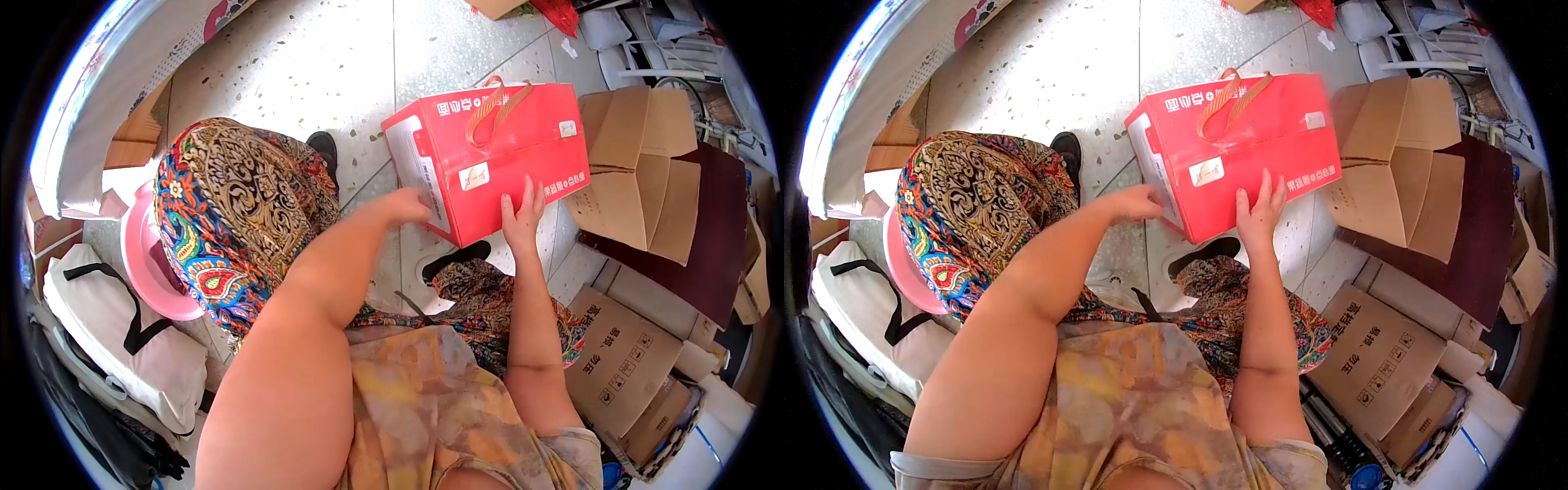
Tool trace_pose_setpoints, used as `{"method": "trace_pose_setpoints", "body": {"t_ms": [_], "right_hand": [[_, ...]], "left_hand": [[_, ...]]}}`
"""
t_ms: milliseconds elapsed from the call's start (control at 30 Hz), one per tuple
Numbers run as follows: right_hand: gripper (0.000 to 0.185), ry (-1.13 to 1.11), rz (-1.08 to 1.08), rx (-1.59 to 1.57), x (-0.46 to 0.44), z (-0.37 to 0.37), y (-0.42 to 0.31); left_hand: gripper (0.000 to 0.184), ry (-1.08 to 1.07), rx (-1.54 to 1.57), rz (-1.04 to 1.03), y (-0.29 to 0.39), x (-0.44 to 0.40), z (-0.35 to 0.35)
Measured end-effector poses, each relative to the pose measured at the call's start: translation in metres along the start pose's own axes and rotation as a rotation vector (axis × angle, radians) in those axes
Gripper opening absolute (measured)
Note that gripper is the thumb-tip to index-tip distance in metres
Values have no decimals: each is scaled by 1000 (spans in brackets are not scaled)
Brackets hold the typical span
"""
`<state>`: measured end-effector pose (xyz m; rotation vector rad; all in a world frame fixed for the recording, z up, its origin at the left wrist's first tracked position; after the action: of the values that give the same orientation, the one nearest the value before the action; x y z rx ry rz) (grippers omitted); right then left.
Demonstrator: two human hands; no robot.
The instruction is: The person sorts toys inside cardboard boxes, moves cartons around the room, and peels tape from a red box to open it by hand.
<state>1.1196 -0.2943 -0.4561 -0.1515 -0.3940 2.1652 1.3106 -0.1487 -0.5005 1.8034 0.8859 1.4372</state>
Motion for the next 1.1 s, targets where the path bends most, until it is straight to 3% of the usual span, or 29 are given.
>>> {"method": "trace_pose_setpoints", "body": {"t_ms": [133, 200, 333, 400, 533, 600, 633, 667, 733, 800, 833, 900, 933, 967, 1033, 1100], "right_hand": [[57, 46, -2, -52, 13, -6, 2], [56, 55, -5, -53, 15, -8, 0], [51, 47, 23, -8, 21, -7, -4], [50, 60, 30, -24, 22, -9, -2], [50, 93, 27, -68, 23, -9, 1], [50, 93, 16, -87, 24, -10, 3], [50, 96, 13, -85, 25, -10, 3], [50, 100, 11, -82, 25, -10, 2], [50, 100, 20, -82, 24, -8, -3], [49, 97, 34, -79, 24, -4, -9], [48, 98, 43, -78, 23, -3, -12], [48, 94, 58, -79, 21, -3, -16], [47, 95, 74, -96, 19, -2, -17], [46, 95, 91, -112, 18, -1, -18], [46, 92, 94, -89, 16, 1, -21], [46, 88, 94, -65, 16, 0, -21]], "left_hand": [[38, -37, 24, 38, 16, -3, 3], [44, 86, 4, 21, 33, -3, 5], [41, 124, -116, -12, 38, -5, 2], [36, 76, 134, -57, 22, -10, 0], [34, -136, 90, -1, -15, -14, 8], [31, -327, -558, 226, -41, -23, 4], [31, -327, -559, 228, -56, -18, -3], [30, -20, -811, -12, -69, -6, -14], [31, 301, -1043, -251, -70, -1, -16], [41, -77, -886, 8, -54, -15, -9], [41, -71, -881, 10, -42, -20, -6], [39, -100, -814, 385, -24, -20, 1], [39, -95, -809, 388, -35, -17, -3], [32, 246, -1021, 167, -44, -7, -10], [27, 597, -1203, -60, -50, -8, -9], [22, 356, -751, 226, -20, -15, 9]]}}
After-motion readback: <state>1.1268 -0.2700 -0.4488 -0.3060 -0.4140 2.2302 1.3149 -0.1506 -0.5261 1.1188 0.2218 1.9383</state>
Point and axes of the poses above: each hand's wrist, its own x-axis away from the middle knuckle, its own z-axis out of the back of the hand, y = z × x, the point moved 1 cm from there along -x, towards the middle knuckle, and after that the axes turned 4 degrees about -y, right-handed, at the moved point
